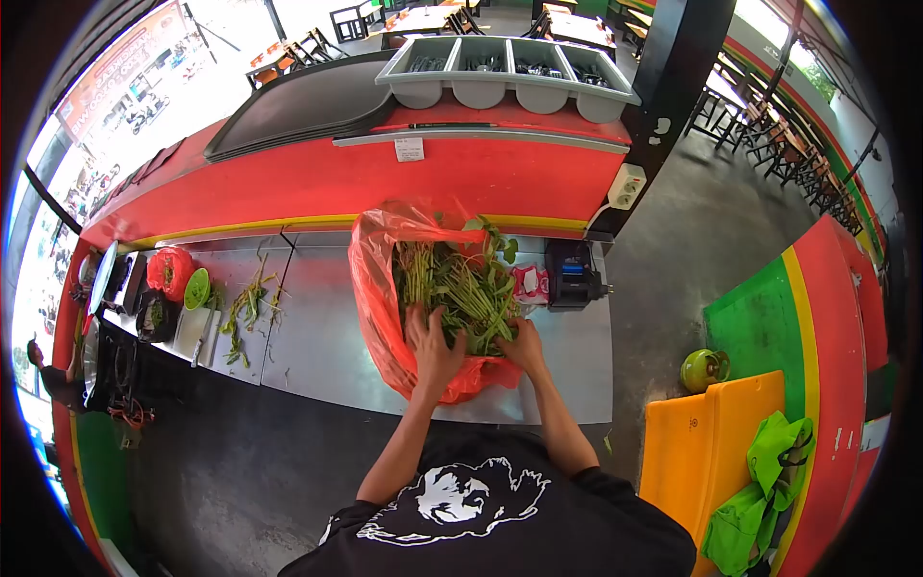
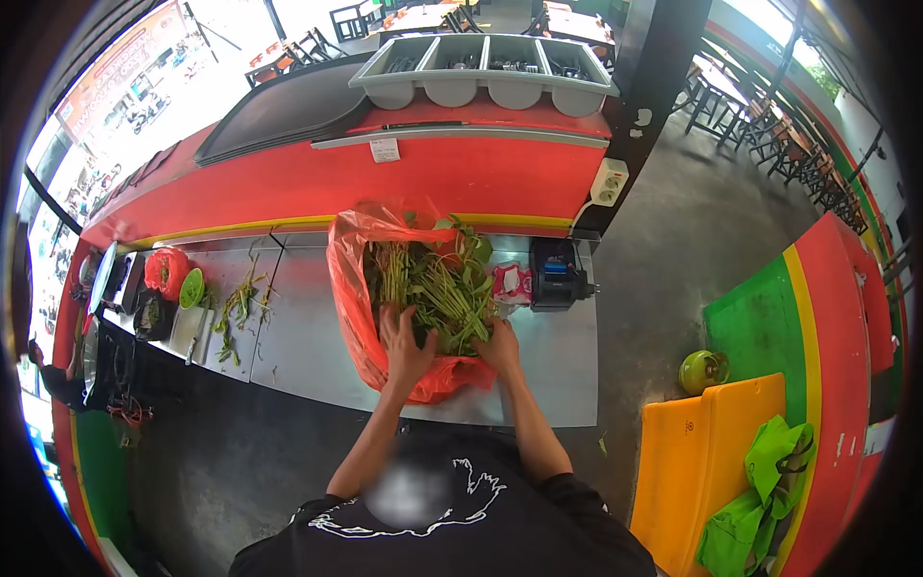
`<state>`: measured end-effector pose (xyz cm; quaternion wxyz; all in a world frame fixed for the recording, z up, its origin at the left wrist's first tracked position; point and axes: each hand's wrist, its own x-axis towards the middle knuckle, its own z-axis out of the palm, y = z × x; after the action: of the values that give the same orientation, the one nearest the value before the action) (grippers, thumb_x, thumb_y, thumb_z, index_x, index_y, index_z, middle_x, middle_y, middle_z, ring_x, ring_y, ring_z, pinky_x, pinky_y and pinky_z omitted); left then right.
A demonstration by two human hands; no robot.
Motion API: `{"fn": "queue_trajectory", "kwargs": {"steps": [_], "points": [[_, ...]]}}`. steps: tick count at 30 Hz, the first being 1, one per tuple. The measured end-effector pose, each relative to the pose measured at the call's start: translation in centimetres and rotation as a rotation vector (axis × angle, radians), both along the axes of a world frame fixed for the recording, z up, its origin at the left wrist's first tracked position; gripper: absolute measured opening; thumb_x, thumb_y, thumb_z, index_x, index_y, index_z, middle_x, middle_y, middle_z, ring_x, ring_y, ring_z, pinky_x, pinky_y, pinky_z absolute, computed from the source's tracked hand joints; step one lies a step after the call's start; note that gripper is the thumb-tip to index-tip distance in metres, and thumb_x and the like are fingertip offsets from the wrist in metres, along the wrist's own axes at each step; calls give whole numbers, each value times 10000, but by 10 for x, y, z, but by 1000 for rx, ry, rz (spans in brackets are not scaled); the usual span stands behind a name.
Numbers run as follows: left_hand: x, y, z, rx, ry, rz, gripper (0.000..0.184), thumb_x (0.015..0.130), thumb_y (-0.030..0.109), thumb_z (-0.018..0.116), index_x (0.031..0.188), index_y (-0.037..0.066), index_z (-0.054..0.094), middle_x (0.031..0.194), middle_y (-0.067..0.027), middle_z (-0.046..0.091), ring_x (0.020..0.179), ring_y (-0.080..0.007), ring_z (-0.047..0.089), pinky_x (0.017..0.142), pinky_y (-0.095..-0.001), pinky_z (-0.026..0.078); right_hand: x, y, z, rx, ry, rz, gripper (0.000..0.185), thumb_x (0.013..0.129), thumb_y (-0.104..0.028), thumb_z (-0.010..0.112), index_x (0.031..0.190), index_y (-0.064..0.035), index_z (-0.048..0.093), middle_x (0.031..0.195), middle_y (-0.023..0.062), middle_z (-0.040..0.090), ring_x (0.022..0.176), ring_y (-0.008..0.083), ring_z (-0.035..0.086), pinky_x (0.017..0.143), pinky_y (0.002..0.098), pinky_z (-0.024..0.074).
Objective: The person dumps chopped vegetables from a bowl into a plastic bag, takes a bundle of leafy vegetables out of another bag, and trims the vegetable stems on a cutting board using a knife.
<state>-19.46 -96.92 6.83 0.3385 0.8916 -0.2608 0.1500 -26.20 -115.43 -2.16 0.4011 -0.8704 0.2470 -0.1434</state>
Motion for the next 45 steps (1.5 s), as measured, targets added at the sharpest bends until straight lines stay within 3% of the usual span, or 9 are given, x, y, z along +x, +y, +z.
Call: {"fn": "queue_trajectory", "kwargs": {"steps": [5, 8, 10, 14, 21, 30, 32, 39, 45], "points": [[5, -6, -6, -91, 117, -8, 545, 798, 176, 687, 1270, 41, 449, 1426, -281, 249, 1359, -474, 186, 1064, -560, 242, -2, -2, 16, 2, -179, -37, 406, 669, -198, 769, 977, 15, 611, 985, 197, 609, 955, 341, 589, 868, 388, 472], [18, -5, 8, -127, 102, -16, 494, 820, 156, 672, 1254, 27, 475, 1335, -259, 420, 1263, -424, 390, 987, -495, 363, -3, 2, 39, 40, -303, -66, 371, 681, -165, 760, 972, 12, 610, 984, 193, 595, 961, 334, 581, 871, 384, 467], [26, -8, 5, -366, 370, -199, 350, 882, 193, 635, 1160, -3, 550, 1042, -210, 614, 985, -350, 594, 856, -399, 464, -2, 2, 51, 7, -289, -62, 348, 696, -143, 738, 975, 18, 607, 992, 191, 616, 958, 326, 598, 867, 375, 466], [31, -28, -10, -373, 692, -206, 397, 949, 349, 572, 935, -45, 616, 727, -113, 600, 667, -182, 547, 648, -322, 452, -4, 11, 79, 67, -305, -38, 334, 711, -136, 711, 979, 30, 600, 962, 195, 649, 914, 333, 624, 845, 375, 473], [45, -39, -12, -575, 1210, -276, 508, 872, 476, 656, 809, -25, 605, 709, -41, 615, 608, -80, 529, 537, -260, 414, -20, 38, 96, 20, -301, -45, 352, 694, -107, 700, 999, 24, 583, 950, 215, 638, 903, 366, 617, 808, 395, 478], [42, -29, -31, -499, 894, -193, 437, 800, 226, 765, 1058, -25, 516, 883, -129, 625, 786, -214, 623, 664, -343, 494, -19, 30, 71, 156, -266, -76, 332, 718, -67, 718, 994, 6, 550, 992, 193, 631, 959, 356, 607, 847, 389, 468], [44, -16, -24, -201, 90, 57, 478, 769, 145, 735, 1144, 9, 472, 1014, -194, 551, 917, -355, 575, 801, -437, 462, -17, 28, 59, 180, -225, -54, 353, 706, -78, 756, 981, 10, 553, 983, 195, 646, 952, 341, 631, 839, 373, 484], [56, 0, -31, 22, 111, 352, 592, 741, 159, 704, 1201, -6, 371, 1101, -274, 499, 994, -469, 517, 807, -526, 437, -24, 16, 26, 146, -170, 144, 443, 699, -73, 725, 1099, 14, 558, 1057, 204, 628, 1035, 351, 609, 914, 380, 471], [65, 14, -38, -50, 153, 106, 522, 735, 146, 671, 1136, -34, 392, 935, -261, 589, 865, -441, 595, 723, -483, 486, -24, -4, 41, 24, -214, 247, 377, 770, -93, 623, 1134, 0, 587, 1110, 179, 615, 1079, 308, 582, 941, 382, 447]]}}
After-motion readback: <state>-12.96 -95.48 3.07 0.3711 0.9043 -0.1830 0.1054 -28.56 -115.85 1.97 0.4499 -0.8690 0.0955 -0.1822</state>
